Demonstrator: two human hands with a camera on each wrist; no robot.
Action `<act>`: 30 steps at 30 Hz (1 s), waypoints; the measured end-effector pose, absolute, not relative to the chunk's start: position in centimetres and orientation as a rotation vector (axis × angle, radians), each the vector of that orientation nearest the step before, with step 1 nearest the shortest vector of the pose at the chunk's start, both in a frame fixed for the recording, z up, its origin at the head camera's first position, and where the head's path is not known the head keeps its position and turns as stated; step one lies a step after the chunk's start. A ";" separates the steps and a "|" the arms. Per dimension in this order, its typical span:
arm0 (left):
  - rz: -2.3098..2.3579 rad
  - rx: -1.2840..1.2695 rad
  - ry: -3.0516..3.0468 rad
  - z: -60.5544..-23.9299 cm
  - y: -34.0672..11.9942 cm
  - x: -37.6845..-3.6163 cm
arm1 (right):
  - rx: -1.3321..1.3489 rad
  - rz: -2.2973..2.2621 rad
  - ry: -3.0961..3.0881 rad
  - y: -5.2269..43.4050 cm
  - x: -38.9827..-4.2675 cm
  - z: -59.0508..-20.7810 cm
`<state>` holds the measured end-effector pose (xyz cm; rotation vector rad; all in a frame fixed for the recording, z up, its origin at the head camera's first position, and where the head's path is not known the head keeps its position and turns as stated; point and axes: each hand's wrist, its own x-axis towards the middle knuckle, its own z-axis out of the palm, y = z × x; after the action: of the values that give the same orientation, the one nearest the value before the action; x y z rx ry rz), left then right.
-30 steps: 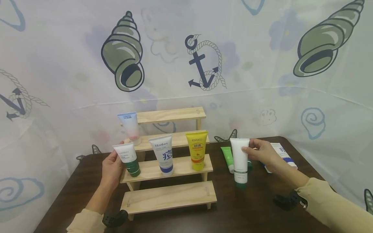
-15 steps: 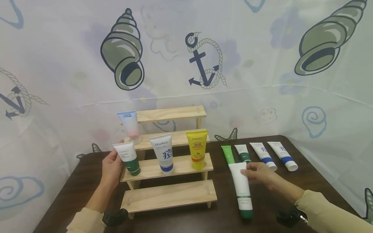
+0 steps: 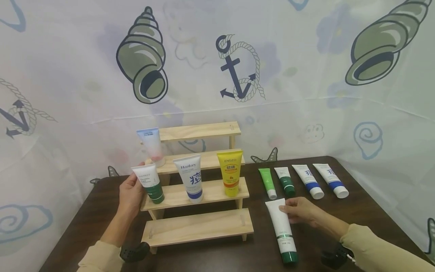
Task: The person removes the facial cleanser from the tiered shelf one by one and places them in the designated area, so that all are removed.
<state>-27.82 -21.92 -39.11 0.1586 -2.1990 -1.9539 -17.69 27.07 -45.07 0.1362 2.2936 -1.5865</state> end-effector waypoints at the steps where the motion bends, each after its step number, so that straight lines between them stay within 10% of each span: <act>1: -1.961 0.155 -2.202 -39.1 -21.9 -27.8 | 0.139 -1.579 2.295 27.1 -17.7 -45.1; 30: -1.975 0.141 -2.220 -39.2 -22.1 -27.8 | 0.233 -1.374 2.424 26.3 -18.3 -45.2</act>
<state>-27.79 -22.12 -39.19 0.1409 -2.2202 -1.9754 -18.29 26.27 -45.16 0.2327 2.4243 -1.3739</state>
